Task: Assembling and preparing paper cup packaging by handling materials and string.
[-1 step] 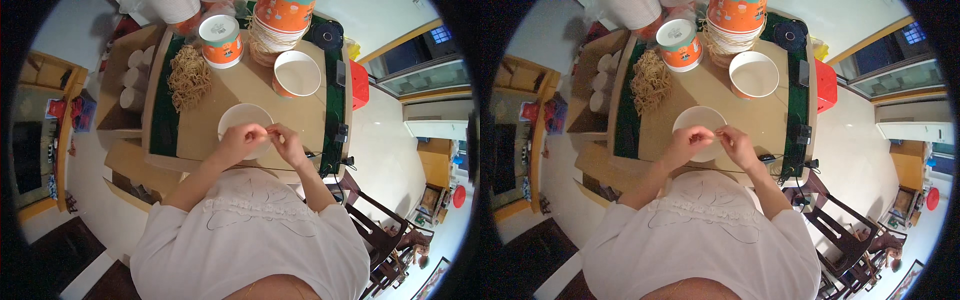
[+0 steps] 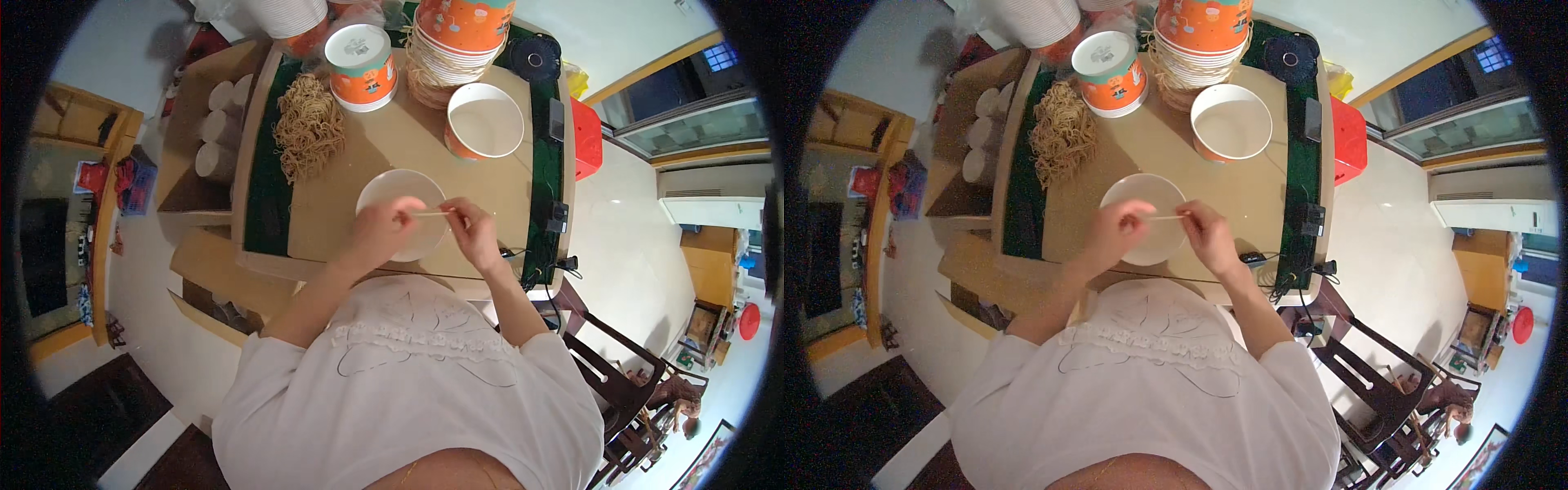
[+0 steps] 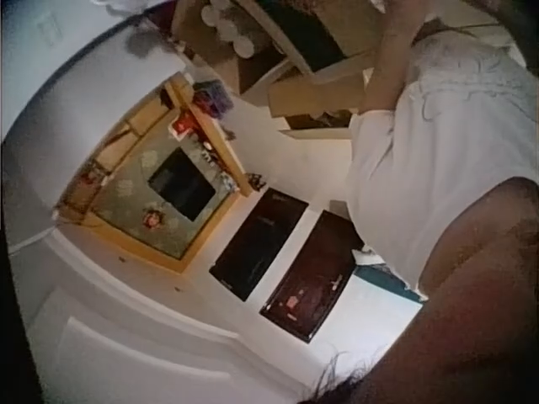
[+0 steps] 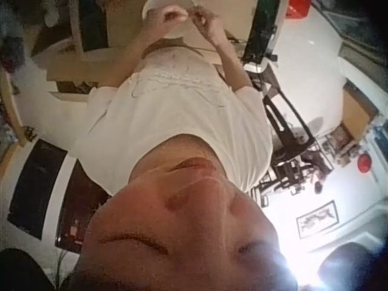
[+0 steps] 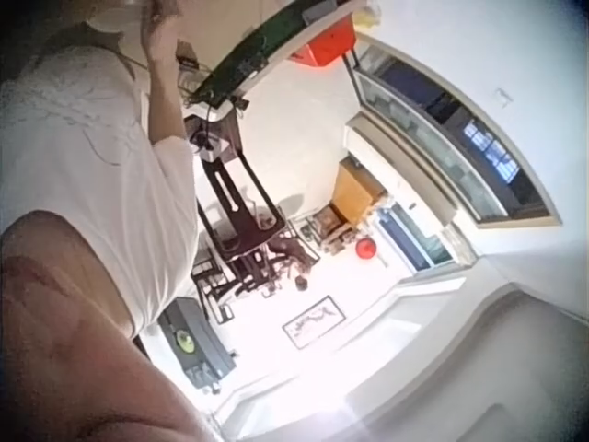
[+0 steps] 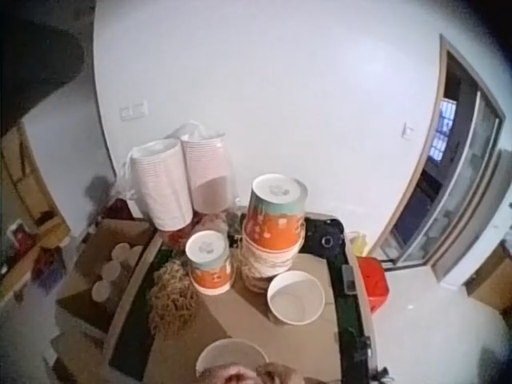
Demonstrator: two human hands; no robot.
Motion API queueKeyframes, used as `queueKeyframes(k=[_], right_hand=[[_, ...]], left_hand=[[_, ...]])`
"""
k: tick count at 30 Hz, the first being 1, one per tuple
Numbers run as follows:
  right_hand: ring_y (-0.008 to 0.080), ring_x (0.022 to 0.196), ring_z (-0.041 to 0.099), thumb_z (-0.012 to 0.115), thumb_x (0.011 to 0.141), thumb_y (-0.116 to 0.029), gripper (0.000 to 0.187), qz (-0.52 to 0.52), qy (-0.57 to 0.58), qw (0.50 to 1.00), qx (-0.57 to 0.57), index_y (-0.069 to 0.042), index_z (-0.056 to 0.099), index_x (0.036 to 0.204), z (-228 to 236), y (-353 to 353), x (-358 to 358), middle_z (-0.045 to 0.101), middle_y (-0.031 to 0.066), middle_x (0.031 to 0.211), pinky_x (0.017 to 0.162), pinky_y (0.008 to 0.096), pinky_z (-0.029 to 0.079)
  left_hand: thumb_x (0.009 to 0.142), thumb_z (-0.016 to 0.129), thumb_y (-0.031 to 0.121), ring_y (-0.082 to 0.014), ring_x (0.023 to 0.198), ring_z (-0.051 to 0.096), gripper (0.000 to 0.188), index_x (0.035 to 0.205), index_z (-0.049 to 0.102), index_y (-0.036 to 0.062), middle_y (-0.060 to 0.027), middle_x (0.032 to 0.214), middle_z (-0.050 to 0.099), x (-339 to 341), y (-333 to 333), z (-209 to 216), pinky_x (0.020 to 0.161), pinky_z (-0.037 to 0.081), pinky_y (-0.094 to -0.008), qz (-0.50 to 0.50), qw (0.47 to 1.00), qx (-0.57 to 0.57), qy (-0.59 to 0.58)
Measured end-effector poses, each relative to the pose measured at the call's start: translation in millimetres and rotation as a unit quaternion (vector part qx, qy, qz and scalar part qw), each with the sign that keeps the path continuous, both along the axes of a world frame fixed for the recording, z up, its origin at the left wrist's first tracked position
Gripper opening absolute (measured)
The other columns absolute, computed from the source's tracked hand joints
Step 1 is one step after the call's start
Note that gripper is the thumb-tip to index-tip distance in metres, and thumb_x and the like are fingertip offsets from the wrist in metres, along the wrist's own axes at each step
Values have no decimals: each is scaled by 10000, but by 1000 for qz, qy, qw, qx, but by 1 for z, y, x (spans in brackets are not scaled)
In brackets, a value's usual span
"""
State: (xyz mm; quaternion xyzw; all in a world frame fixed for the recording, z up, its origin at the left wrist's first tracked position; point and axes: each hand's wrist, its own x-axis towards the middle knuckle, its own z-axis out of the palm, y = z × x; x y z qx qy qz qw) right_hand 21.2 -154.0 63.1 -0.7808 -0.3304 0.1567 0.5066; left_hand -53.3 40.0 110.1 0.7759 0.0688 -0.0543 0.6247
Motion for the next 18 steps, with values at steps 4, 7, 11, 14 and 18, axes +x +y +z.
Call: queueKeyframes(k=[4, 7, 11, 14, 18], right_hand=[[133, 577, 476, 616, 818, -33, 271, -176, 63, 982, -26, -36, 559, 1083, -11, 3, -1, 490, 99, 657, 539, 276, 427], [153, 559, 512, 597, 842, -74, 188, -217, -9, 973, -78, -35, 605, 1026, -15, 9, -3, 505, 87, 618, 547, 302, 441], [191, 569, 568, 568, 859, -184, 177, -180, -28, 975, -124, -35, 662, 873, -31, 9, 9, 566, 82, 631, 560, 341, 458], [200, 576, 589, 544, 858, -232, 233, -159, 145, 957, -196, -39, 672, 839, -43, 6, 27, 607, 87, 653, 553, 339, 465], [132, 538, 572, 567, 857, -180, 207, -99, 359, 924, -91, 2, 666, 867, -112, -37, 39, 623, 70, 642, 494, 278, 470]], left_hand=[[816, 624, 117, -208, 762, 567, 140, 922, 646, 28, -119, 814, 608, -10, 47, -65, 704, 448, -299, 157, 972, 154, -85], [840, 592, 149, -233, 763, 574, 186, 972, 634, 25, -132, 813, 608, -10, 54, -82, 712, 453, -316, 130, 980, 152, 14], [881, 547, 216, -214, 653, 575, 248, 1001, 609, 8, -101, 747, 611, -3, 53, -101, 635, 467, -320, 72, 988, 65, 118], [894, 531, 216, -173, 599, 566, 221, 944, 621, 20, -63, 679, 605, -3, 48, -119, 559, 463, -303, 93, 962, -67, 247], [909, 494, 247, -126, 505, 526, 234, 902, 626, 54, -48, 681, 597, -21, 54, -192, 448, 437, -293, 13, 954, -50, 296]])
